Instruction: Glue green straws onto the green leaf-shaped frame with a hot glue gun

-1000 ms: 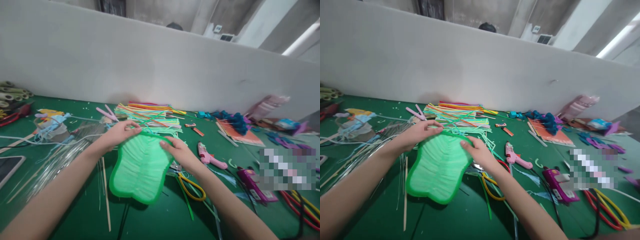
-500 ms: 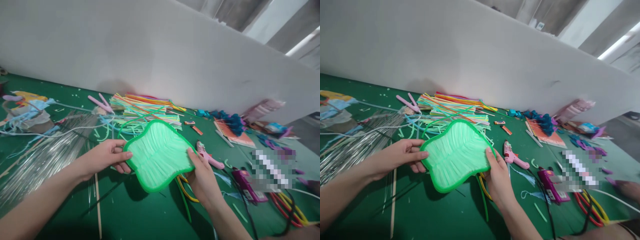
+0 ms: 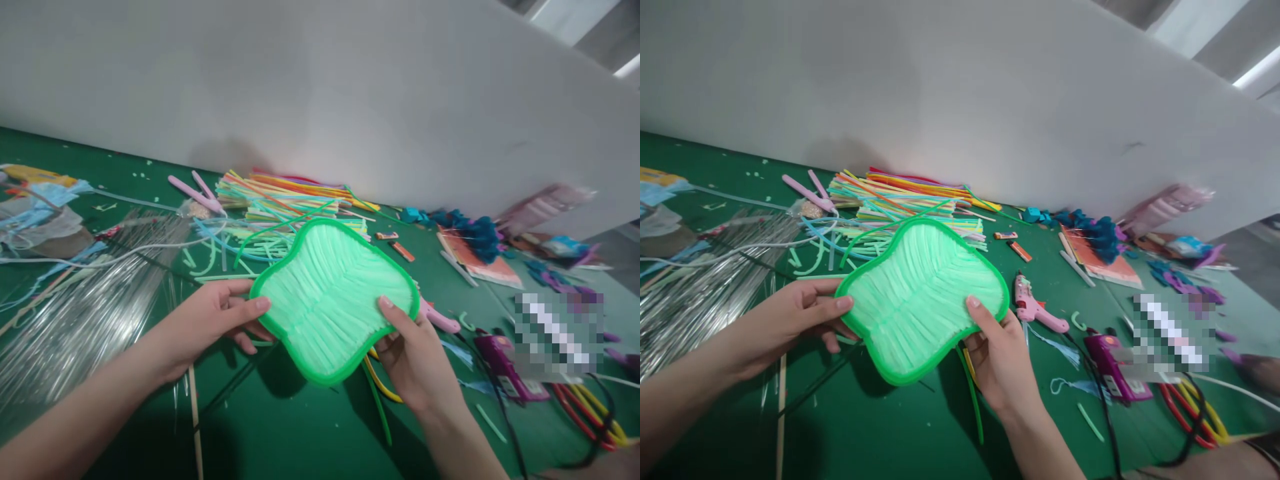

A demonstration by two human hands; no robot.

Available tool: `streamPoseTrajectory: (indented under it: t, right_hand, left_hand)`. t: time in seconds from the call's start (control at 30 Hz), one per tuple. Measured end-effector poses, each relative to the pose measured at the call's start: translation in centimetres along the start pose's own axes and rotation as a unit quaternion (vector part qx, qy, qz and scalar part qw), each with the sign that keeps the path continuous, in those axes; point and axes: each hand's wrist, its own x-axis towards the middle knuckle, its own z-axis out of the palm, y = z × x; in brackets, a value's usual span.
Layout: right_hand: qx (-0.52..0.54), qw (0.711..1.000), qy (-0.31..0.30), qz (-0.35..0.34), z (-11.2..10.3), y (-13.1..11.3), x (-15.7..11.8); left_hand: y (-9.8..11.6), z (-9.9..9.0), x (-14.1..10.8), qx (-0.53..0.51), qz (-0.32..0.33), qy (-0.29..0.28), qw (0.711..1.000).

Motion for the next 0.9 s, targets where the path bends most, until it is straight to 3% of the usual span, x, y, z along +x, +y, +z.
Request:
streamPoseTrajectory:
  t: [0.23, 0.63, 0.9]
  right_hand:
    - [0.024, 0.999, -0.003, 0.030, 0.1, -0.4, 0.6]
    - [0.041, 0.999, -0.002, 0.004, -0.1, 0.0, 0.9]
    - [0.019, 0.999, -0.006, -0.035, -1.4, 0.0, 1.7]
  left_hand:
    - [0.2, 0.5, -0.4, -0.018, 0.008, -0.040, 0.999]
    - [-0.7, 1.3, -0.5, -0.004, 0.015, -0.041, 0.999]
    - [-0.4, 1.7, -0.9, -0.013, 0.026, -0.101, 0.995]
